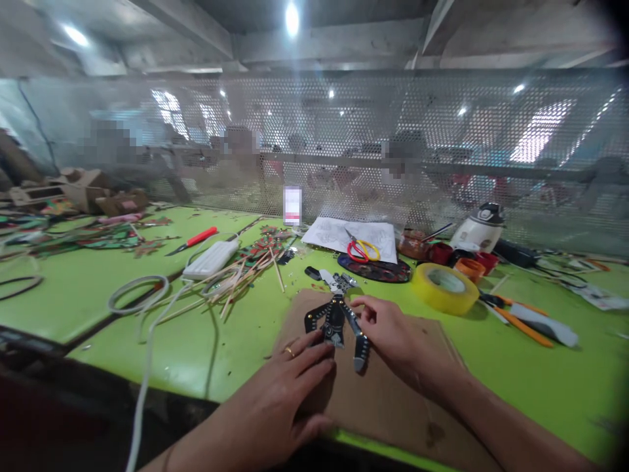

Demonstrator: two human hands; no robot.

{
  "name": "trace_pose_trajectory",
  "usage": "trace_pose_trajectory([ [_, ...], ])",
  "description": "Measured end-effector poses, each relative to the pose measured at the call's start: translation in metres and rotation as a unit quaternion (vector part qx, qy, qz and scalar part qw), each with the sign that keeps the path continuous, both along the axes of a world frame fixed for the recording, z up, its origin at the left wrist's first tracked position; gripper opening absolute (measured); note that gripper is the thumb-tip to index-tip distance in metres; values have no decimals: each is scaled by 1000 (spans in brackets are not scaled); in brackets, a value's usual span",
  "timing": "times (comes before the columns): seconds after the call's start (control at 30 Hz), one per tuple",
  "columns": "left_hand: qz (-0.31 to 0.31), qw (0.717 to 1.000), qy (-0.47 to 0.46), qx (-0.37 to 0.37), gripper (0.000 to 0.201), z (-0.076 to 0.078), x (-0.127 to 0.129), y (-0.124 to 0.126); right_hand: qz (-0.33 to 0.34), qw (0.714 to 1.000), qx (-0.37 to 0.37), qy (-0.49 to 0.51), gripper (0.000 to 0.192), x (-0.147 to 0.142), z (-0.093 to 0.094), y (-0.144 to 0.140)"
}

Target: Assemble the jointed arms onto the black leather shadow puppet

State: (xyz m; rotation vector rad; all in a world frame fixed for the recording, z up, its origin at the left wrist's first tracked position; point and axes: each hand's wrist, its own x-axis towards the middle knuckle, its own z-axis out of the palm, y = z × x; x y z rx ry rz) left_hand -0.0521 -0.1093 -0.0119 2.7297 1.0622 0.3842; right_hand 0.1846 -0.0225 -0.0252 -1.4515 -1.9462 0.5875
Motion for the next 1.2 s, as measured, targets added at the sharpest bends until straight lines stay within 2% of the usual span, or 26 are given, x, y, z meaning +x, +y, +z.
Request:
trace_pose_trajectory([
  [0.17,3,1000,-14,-1,62,0,7,-1,13,1000,-11,6,39,4,2,3],
  [0.27,-1,1000,-8,4,60,0,9,0,40,999,-21,8,32,6,7,4],
  [0.47,-9,1000,-7,19,59,-2,14,2,89,995,-35,-13,31,9,17,6],
  [0.73,3,1000,-25,16,54,9,34,2,47,997,-45,-38,34,20,13,5],
  [0.87,-4,998,-31,49,54,7,34,6,41,995,-31,-84,29,27,20,7],
  [0.93,-24,995,-36,95,55,0,30,11,25,991,-15,-134,27,33,27,17],
  [1.03,-57,979,-38,190,56,-14,26,21,-13,977,24,-211,28,44,39,49],
  [1.13,-76,960,-29,270,40,-27,24,31,-44,965,45,-254,29,49,49,93],
  [1.2,-65,950,-27,303,29,-34,24,34,-57,956,49,-284,29,47,53,122],
])
